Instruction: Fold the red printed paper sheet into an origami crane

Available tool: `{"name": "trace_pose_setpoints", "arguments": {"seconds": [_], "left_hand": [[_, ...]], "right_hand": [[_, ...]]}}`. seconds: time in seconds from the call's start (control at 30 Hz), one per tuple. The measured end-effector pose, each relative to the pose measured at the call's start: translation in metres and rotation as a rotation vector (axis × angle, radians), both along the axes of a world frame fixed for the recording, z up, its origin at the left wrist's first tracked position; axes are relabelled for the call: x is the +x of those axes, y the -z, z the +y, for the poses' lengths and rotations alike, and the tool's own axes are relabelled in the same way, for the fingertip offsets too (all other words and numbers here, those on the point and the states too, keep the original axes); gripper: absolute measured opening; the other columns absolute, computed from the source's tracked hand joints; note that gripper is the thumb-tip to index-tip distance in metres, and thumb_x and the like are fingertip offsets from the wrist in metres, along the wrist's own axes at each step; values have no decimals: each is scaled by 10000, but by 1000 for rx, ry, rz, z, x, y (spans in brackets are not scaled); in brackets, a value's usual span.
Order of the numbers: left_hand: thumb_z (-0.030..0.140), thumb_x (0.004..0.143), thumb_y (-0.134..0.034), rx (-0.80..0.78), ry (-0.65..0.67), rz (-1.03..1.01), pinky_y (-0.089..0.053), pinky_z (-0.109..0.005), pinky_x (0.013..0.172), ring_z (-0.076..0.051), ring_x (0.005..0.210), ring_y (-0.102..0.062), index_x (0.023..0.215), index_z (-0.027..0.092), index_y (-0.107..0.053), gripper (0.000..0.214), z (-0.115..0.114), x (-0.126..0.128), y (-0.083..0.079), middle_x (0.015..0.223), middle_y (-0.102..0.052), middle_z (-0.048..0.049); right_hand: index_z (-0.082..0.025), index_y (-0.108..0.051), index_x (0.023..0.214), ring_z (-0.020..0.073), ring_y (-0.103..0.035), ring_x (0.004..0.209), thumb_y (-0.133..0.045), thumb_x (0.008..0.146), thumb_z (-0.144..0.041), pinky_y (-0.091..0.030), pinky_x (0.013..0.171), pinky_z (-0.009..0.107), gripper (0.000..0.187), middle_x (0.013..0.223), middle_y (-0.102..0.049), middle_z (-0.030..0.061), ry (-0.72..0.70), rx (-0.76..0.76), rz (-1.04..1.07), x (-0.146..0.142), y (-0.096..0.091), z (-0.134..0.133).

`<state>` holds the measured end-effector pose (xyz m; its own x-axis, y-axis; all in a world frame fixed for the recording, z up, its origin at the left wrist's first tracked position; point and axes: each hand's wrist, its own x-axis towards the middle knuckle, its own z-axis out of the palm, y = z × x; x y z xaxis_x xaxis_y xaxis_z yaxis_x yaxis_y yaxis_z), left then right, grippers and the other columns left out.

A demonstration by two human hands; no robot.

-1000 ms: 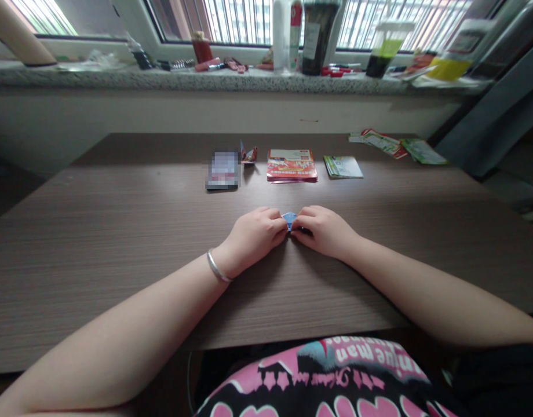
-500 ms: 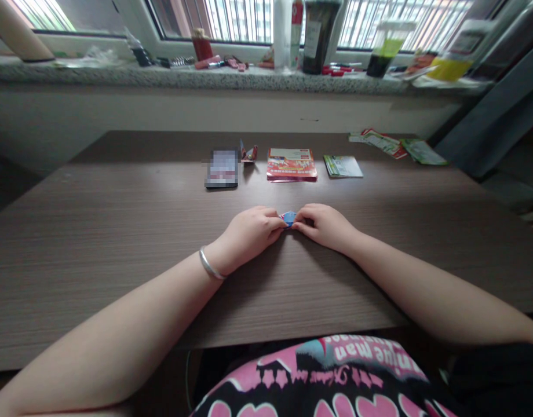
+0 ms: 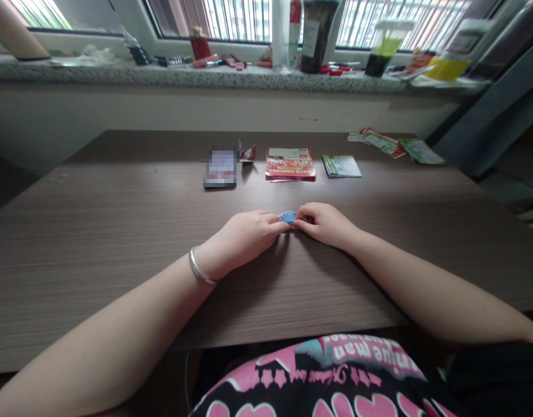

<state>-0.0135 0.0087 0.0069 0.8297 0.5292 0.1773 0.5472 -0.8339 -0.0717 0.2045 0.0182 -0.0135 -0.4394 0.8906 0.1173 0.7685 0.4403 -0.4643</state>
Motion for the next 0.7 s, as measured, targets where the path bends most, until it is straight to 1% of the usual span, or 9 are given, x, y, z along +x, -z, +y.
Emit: {"name": "trace_pose_setpoints", "arguments": {"seconds": [0.1, 0.37, 0.53, 0.7], "left_hand": [[165, 911, -480, 4, 13, 4, -513, -289, 787, -164, 869, -648, 1203, 252, -600, 328, 0, -1, 1, 1059, -690, -36], [206, 936, -457, 47, 20, 58, -514, -301, 767, -175, 855, -636, 1208, 233, -602, 309, 2, 0, 2, 1025, -678, -45], [193, 947, -439, 76, 23, 77, -499, -292, 783, -175, 875, -607, 1221, 182, -580, 309, -1, 2, 2, 1030, -645, -74], [171, 940, -427, 110, 18, 64, -491, -312, 766, -186, 848, -588, 1195, 153, -588, 302, -2, 3, 6, 985, -626, -87]], "right_hand": [[-178, -648, 772, 132, -520, 676, -560, 862, -327, -317, 598, 239, 195, 727, -632, 17, 5, 5, -6, 0, -1, 0], [-188, -625, 754, 140, -527, 687, -564, 845, -327, -320, 600, 250, 178, 745, -646, 24, 46, 45, -88, -2, -2, -3], [-194, -631, 768, 136, -537, 674, -558, 848, -340, -320, 585, 248, 181, 748, -650, 18, 65, 9, -65, -3, -3, -3], [-194, -598, 713, 139, -537, 668, -559, 852, -366, -314, 577, 250, 225, 732, -649, 18, 86, 23, -87, -5, -5, -2]]}}
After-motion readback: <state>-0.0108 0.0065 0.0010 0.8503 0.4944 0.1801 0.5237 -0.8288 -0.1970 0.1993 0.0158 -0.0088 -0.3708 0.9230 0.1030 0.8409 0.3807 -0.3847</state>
